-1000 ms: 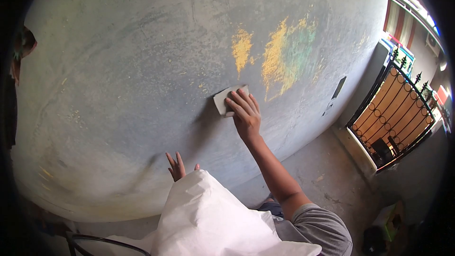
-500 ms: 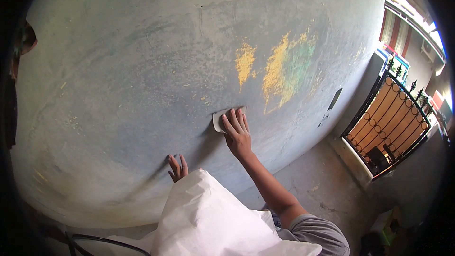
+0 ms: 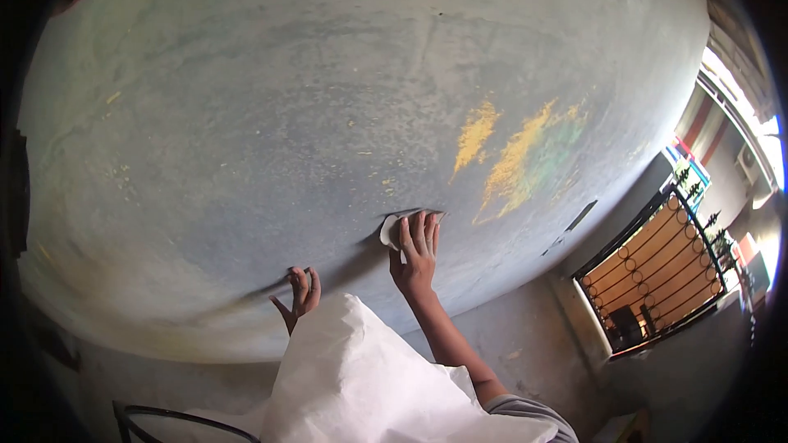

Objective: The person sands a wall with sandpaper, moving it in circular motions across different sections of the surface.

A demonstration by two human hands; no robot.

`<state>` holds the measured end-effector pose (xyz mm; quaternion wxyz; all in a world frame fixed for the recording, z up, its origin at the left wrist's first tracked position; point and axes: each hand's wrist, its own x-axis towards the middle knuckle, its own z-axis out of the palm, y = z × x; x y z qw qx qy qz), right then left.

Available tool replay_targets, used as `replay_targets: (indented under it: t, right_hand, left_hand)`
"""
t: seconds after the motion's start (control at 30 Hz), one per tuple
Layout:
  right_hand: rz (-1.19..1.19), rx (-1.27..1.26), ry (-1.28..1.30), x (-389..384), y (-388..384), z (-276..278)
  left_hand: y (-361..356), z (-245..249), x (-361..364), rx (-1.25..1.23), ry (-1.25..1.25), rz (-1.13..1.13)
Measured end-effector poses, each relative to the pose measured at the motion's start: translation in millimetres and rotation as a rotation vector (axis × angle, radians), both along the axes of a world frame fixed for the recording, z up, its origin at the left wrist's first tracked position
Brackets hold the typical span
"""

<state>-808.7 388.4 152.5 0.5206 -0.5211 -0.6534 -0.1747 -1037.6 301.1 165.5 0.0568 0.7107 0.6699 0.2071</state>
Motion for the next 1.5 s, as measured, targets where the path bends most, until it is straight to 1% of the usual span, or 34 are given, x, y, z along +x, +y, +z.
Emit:
replay_targets:
  t: [0.03, 0.13, 0.27, 0.33, 0.37, 0.4, 0.5, 0.57, 0.63, 0.73, 0.8, 0.87, 0.93, 1.0, 1.07, 1.13, 1.27, 1.43, 1.5]
  right_hand:
    - [0.009, -0.017, 0.003, 2.0, 1.6, 8.1]
    - [-0.005, 0.001, 0.001, 5.1, 9.5, 2.0]
    - [-0.017, 0.009, -0.053, 13.8, 9.8, -35.8]
    - [0.001, -0.015, -0.074, 13.8, 7.0, -36.7]
    - [-0.005, -0.029, -0.044, 15.8, 7.2, -37.1]
    - [-0.016, -0.048, -0.014, 16.4, 3.9, -32.5]
    - [0.013, -0.022, 0.022, 6.8, -2.6, 11.9]
    - [0.009, -0.01, 0.042, 5.5, -2.7, 22.5]
    - [0.005, -0.02, 0.028, 6.9, -2.4, 12.1]
    - [-0.003, -0.042, 0.021, 11.3, -2.3, -19.3]
    - [-0.049, -0.086, -0.037, 17.7, -3.0, -29.2]
    - [-0.07, -0.103, -0.035, 21.8, -3.4, -13.0]
    - [-0.079, -0.071, 0.059, 22.3, -6.0, 17.1]
    - [-0.1, -0.061, 0.066, 29.3, -1.3, 23.6]
    - [-0.109, -0.041, 0.063, 28.7, -0.9, 22.6]
    - [-0.09, -0.058, 0.103, 23.1, -2.6, 6.3]
    - [-0.08, -0.136, 0.081, 17.9, -10.6, -16.0]
    - [-0.088, -0.058, 0.141, 24.2, -2.7, 29.7]
    - [-0.094, -0.03, 0.131, 28.0, 1.4, 33.9]
  left_hand:
    - [0.5, -4.7, -0.8, 0.06, -0.023, -0.003]
    - [0.1, -1.0, -3.2, 0.039, -0.024, -0.009]
    - [0.9, 1.1, -4.1, -0.018, -0.008, 0.007]
    - [-0.9, -2.9, -1.4, 0.092, -0.043, -0.001]
    - [-1.4, -3.3, -0.5, 0.081, -0.059, 0.019]
    - [-1.0, -1.3, -0.4, 0.101, -0.052, 0.013]
    - [-3.5, -2.9, -1.8, 0.131, -0.057, 0.0]
    - [-5.3, -3.6, -1.3, 0.166, -0.057, -0.001]
    - [-6.8, -4.4, -1.8, 0.154, -0.051, 0.0]
    - [-7.9, -0.3, -3.0, 0.153, -0.054, -0.008]
    - [-6.6, 0.9, -2.9, 0.159, -0.076, -0.013]
    - [-7.7, 0.4, -5.3, 0.154, -0.096, -0.037]
    - [-11.6, 3.5, -7.4, 0.133, -0.103, -0.055]
    - [-8.4, 6.2, -9.6, 0.112, -0.094, -0.065]
    - [-9.3, 7.1, -10.2, 0.104, -0.094, -0.071]
    - [-8.0, 7.1, -9.0, 0.101, -0.105, -0.067]
    - [-6.8, 2.1, -8.0, 0.098, -0.102, -0.057]
    - [-7.5, 0.6, -8.7, 0.091, -0.105, -0.073]
    - [-6.8, -1.8, -9.5, 0.102, -0.09, -0.067]
